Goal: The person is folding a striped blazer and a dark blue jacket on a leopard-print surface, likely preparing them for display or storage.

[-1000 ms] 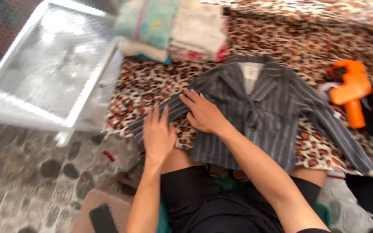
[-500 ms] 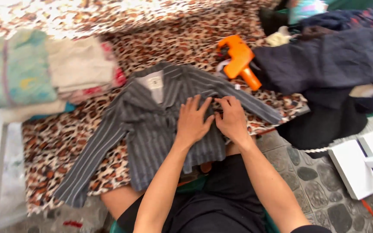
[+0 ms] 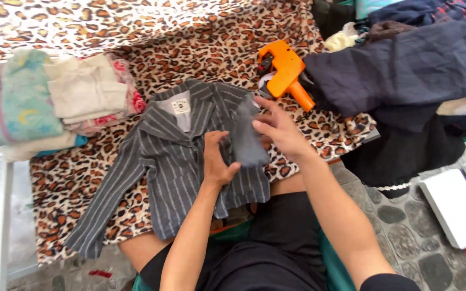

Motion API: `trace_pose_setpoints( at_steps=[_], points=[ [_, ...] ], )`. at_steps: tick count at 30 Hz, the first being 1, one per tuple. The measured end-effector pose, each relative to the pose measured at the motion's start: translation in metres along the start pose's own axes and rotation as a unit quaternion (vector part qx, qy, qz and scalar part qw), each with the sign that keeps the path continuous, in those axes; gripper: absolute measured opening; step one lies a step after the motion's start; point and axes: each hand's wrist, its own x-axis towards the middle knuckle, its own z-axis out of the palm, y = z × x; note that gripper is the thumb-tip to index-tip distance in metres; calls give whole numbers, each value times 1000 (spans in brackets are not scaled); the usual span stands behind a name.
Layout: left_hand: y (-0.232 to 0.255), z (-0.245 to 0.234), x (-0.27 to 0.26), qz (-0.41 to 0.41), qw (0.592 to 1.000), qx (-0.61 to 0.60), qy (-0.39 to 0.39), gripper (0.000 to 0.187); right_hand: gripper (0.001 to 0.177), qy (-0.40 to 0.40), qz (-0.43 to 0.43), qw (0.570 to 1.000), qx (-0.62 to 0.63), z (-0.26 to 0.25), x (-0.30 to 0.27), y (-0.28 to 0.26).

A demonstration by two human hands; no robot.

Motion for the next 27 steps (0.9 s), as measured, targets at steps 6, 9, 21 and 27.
trace_pose_setpoints(
  at_steps=[6, 9, 21, 27],
  points=[
    [-35, 6, -9, -98, 987, -88, 92, 25, 74, -33, -60, 987, 145, 54, 9, 63],
    [2, -2, 9, -155, 977, -132, 60, 12, 53, 46, -129, 990, -40, 61, -2, 78],
    [16, -7, 8, -152, 980, -126, -36, 28, 13, 98, -237, 956, -143, 49, -3, 107],
    [-26, -5, 4, -253, 938, -218, 89, 20, 10, 45, -122, 951, 279, 48, 5, 133]
  ],
)
